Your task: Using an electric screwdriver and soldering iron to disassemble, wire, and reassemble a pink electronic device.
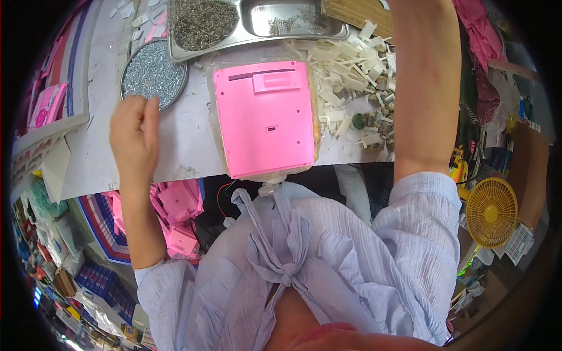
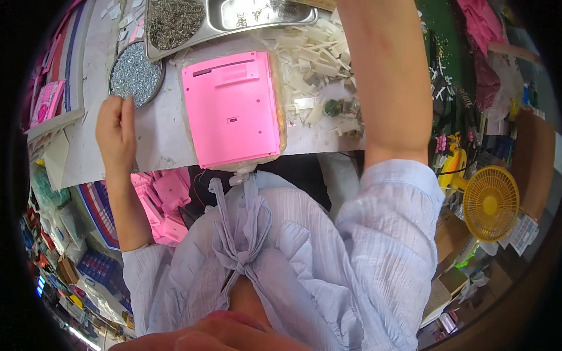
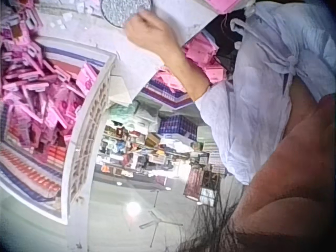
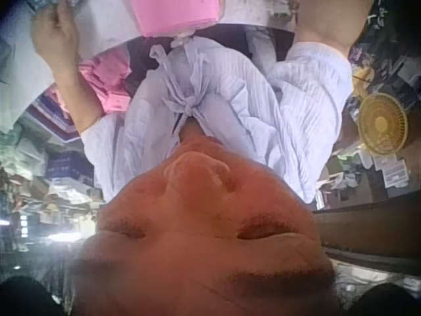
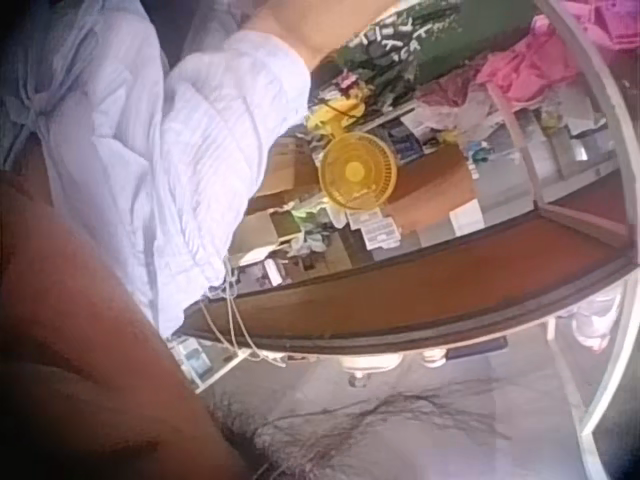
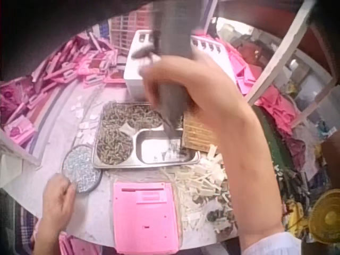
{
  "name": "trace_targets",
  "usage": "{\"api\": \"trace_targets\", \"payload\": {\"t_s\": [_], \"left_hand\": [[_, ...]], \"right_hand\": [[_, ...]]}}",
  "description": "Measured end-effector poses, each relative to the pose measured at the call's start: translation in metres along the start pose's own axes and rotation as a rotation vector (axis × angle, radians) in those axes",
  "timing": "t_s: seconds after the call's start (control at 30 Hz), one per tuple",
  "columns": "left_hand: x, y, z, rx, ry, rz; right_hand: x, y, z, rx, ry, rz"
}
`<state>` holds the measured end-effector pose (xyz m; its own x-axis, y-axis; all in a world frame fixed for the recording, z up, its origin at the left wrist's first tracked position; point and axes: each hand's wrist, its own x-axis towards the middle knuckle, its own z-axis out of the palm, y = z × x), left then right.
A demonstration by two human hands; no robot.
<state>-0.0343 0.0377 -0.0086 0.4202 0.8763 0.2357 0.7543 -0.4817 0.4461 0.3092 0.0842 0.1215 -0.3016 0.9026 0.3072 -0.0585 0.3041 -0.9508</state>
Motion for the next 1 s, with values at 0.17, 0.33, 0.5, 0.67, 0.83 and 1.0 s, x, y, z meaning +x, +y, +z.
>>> {"api": "trace_targets", "payload": {"t_s": [0.17,0.33,0.5,0.67,0.83,1.0], "left_hand": [[-0.022,0.066,0.011,-0.411,-0.137,0.134],[-0.009,0.092,0.041,-0.386,-0.033,0.313],[0.003,0.104,0.058,-0.306,0.056,0.41],[0.007,0.11,0.062,-0.239,0.052,0.467],[0.01,0.117,0.072,-0.162,0.033,0.546],[0.008,0.12,0.07,-0.057,-0.025,0.6]], "right_hand": [[-0.096,0.044,0.058,0.267,0.152,-0.032],[-0.126,0.06,0.079,0.209,0.224,-0.145],[-0.13,0.054,0.083,-0.022,0.277,-0.12],[-0.131,0.059,0.082,-0.153,0.282,-0.183],[-0.132,0.031,0.059,0.245,0.199,-0.207],[-0.139,0.012,0.045,0.174,0.206,-0.211]]}}
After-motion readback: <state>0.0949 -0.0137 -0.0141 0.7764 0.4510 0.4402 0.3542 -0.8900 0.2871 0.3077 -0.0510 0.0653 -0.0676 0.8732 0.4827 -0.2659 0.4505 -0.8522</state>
